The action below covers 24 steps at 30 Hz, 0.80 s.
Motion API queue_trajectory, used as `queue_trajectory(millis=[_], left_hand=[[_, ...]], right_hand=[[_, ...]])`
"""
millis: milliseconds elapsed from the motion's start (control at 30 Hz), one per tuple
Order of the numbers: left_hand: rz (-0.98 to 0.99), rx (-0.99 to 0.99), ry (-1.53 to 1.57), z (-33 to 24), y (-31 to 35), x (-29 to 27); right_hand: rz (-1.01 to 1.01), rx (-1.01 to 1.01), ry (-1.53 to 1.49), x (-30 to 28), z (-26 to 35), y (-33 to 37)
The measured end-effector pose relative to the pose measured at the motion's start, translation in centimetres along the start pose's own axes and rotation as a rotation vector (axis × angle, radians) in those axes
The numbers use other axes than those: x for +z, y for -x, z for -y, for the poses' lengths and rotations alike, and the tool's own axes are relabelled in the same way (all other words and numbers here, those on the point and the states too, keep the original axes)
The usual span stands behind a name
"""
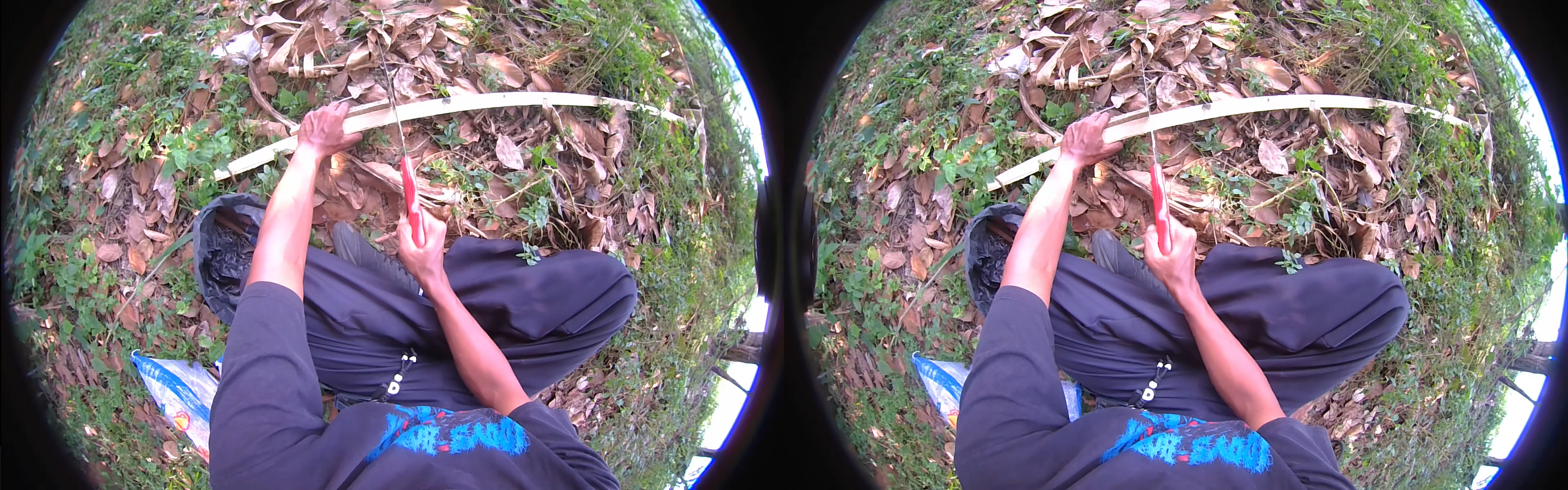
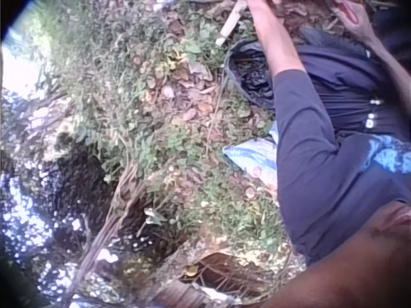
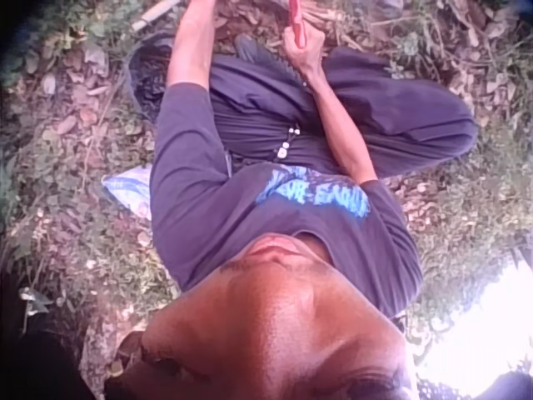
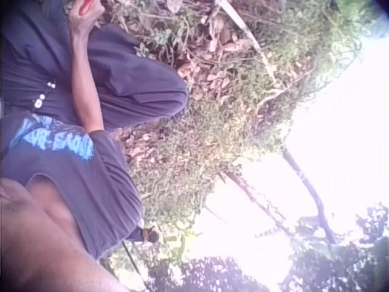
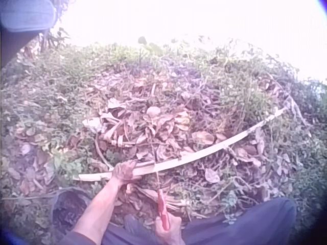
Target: The person sits on the ground and uses a red hand saw to cut a long, thin piece of light-colored wood. They hold the wood steady with their left hand and saw back and forth with their right hand, gradually cutting through the material.
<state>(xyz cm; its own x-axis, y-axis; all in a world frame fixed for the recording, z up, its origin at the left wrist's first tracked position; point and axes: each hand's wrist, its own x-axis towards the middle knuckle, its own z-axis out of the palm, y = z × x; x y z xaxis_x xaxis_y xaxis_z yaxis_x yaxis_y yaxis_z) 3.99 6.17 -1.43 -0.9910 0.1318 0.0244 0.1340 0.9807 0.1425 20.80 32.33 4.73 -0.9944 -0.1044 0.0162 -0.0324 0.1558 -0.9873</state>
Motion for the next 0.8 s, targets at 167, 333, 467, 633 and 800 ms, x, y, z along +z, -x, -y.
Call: queue_trajectory(millis=[167,333,467,633,800], left_hand=[[0.032,0.009,-0.02,0.3,-0.2,0.1],[-0.024,0.033,0.009,0.6,-0.1,0.2],[0.044,0.002,0.006,0.3,-0.2,-0.4],[0.008,0.001,0.026,-0.3,0.0,-0.8],[0.002,-0.005,0.018,-0.4,0.1,-0.8]], right_hand=[[0.056,0.033,0.027,-1.9,1.2,6.4],[0.054,-0.001,0.002,-5.0,3.7,9.1],[0.032,-0.121,-0.03,-4.9,4.8,5.9],[-0.032,-0.034,-0.092,-3.3,4.3,1.4],[0.003,-0.008,-0.095,-2.7,2.7,1.7]])
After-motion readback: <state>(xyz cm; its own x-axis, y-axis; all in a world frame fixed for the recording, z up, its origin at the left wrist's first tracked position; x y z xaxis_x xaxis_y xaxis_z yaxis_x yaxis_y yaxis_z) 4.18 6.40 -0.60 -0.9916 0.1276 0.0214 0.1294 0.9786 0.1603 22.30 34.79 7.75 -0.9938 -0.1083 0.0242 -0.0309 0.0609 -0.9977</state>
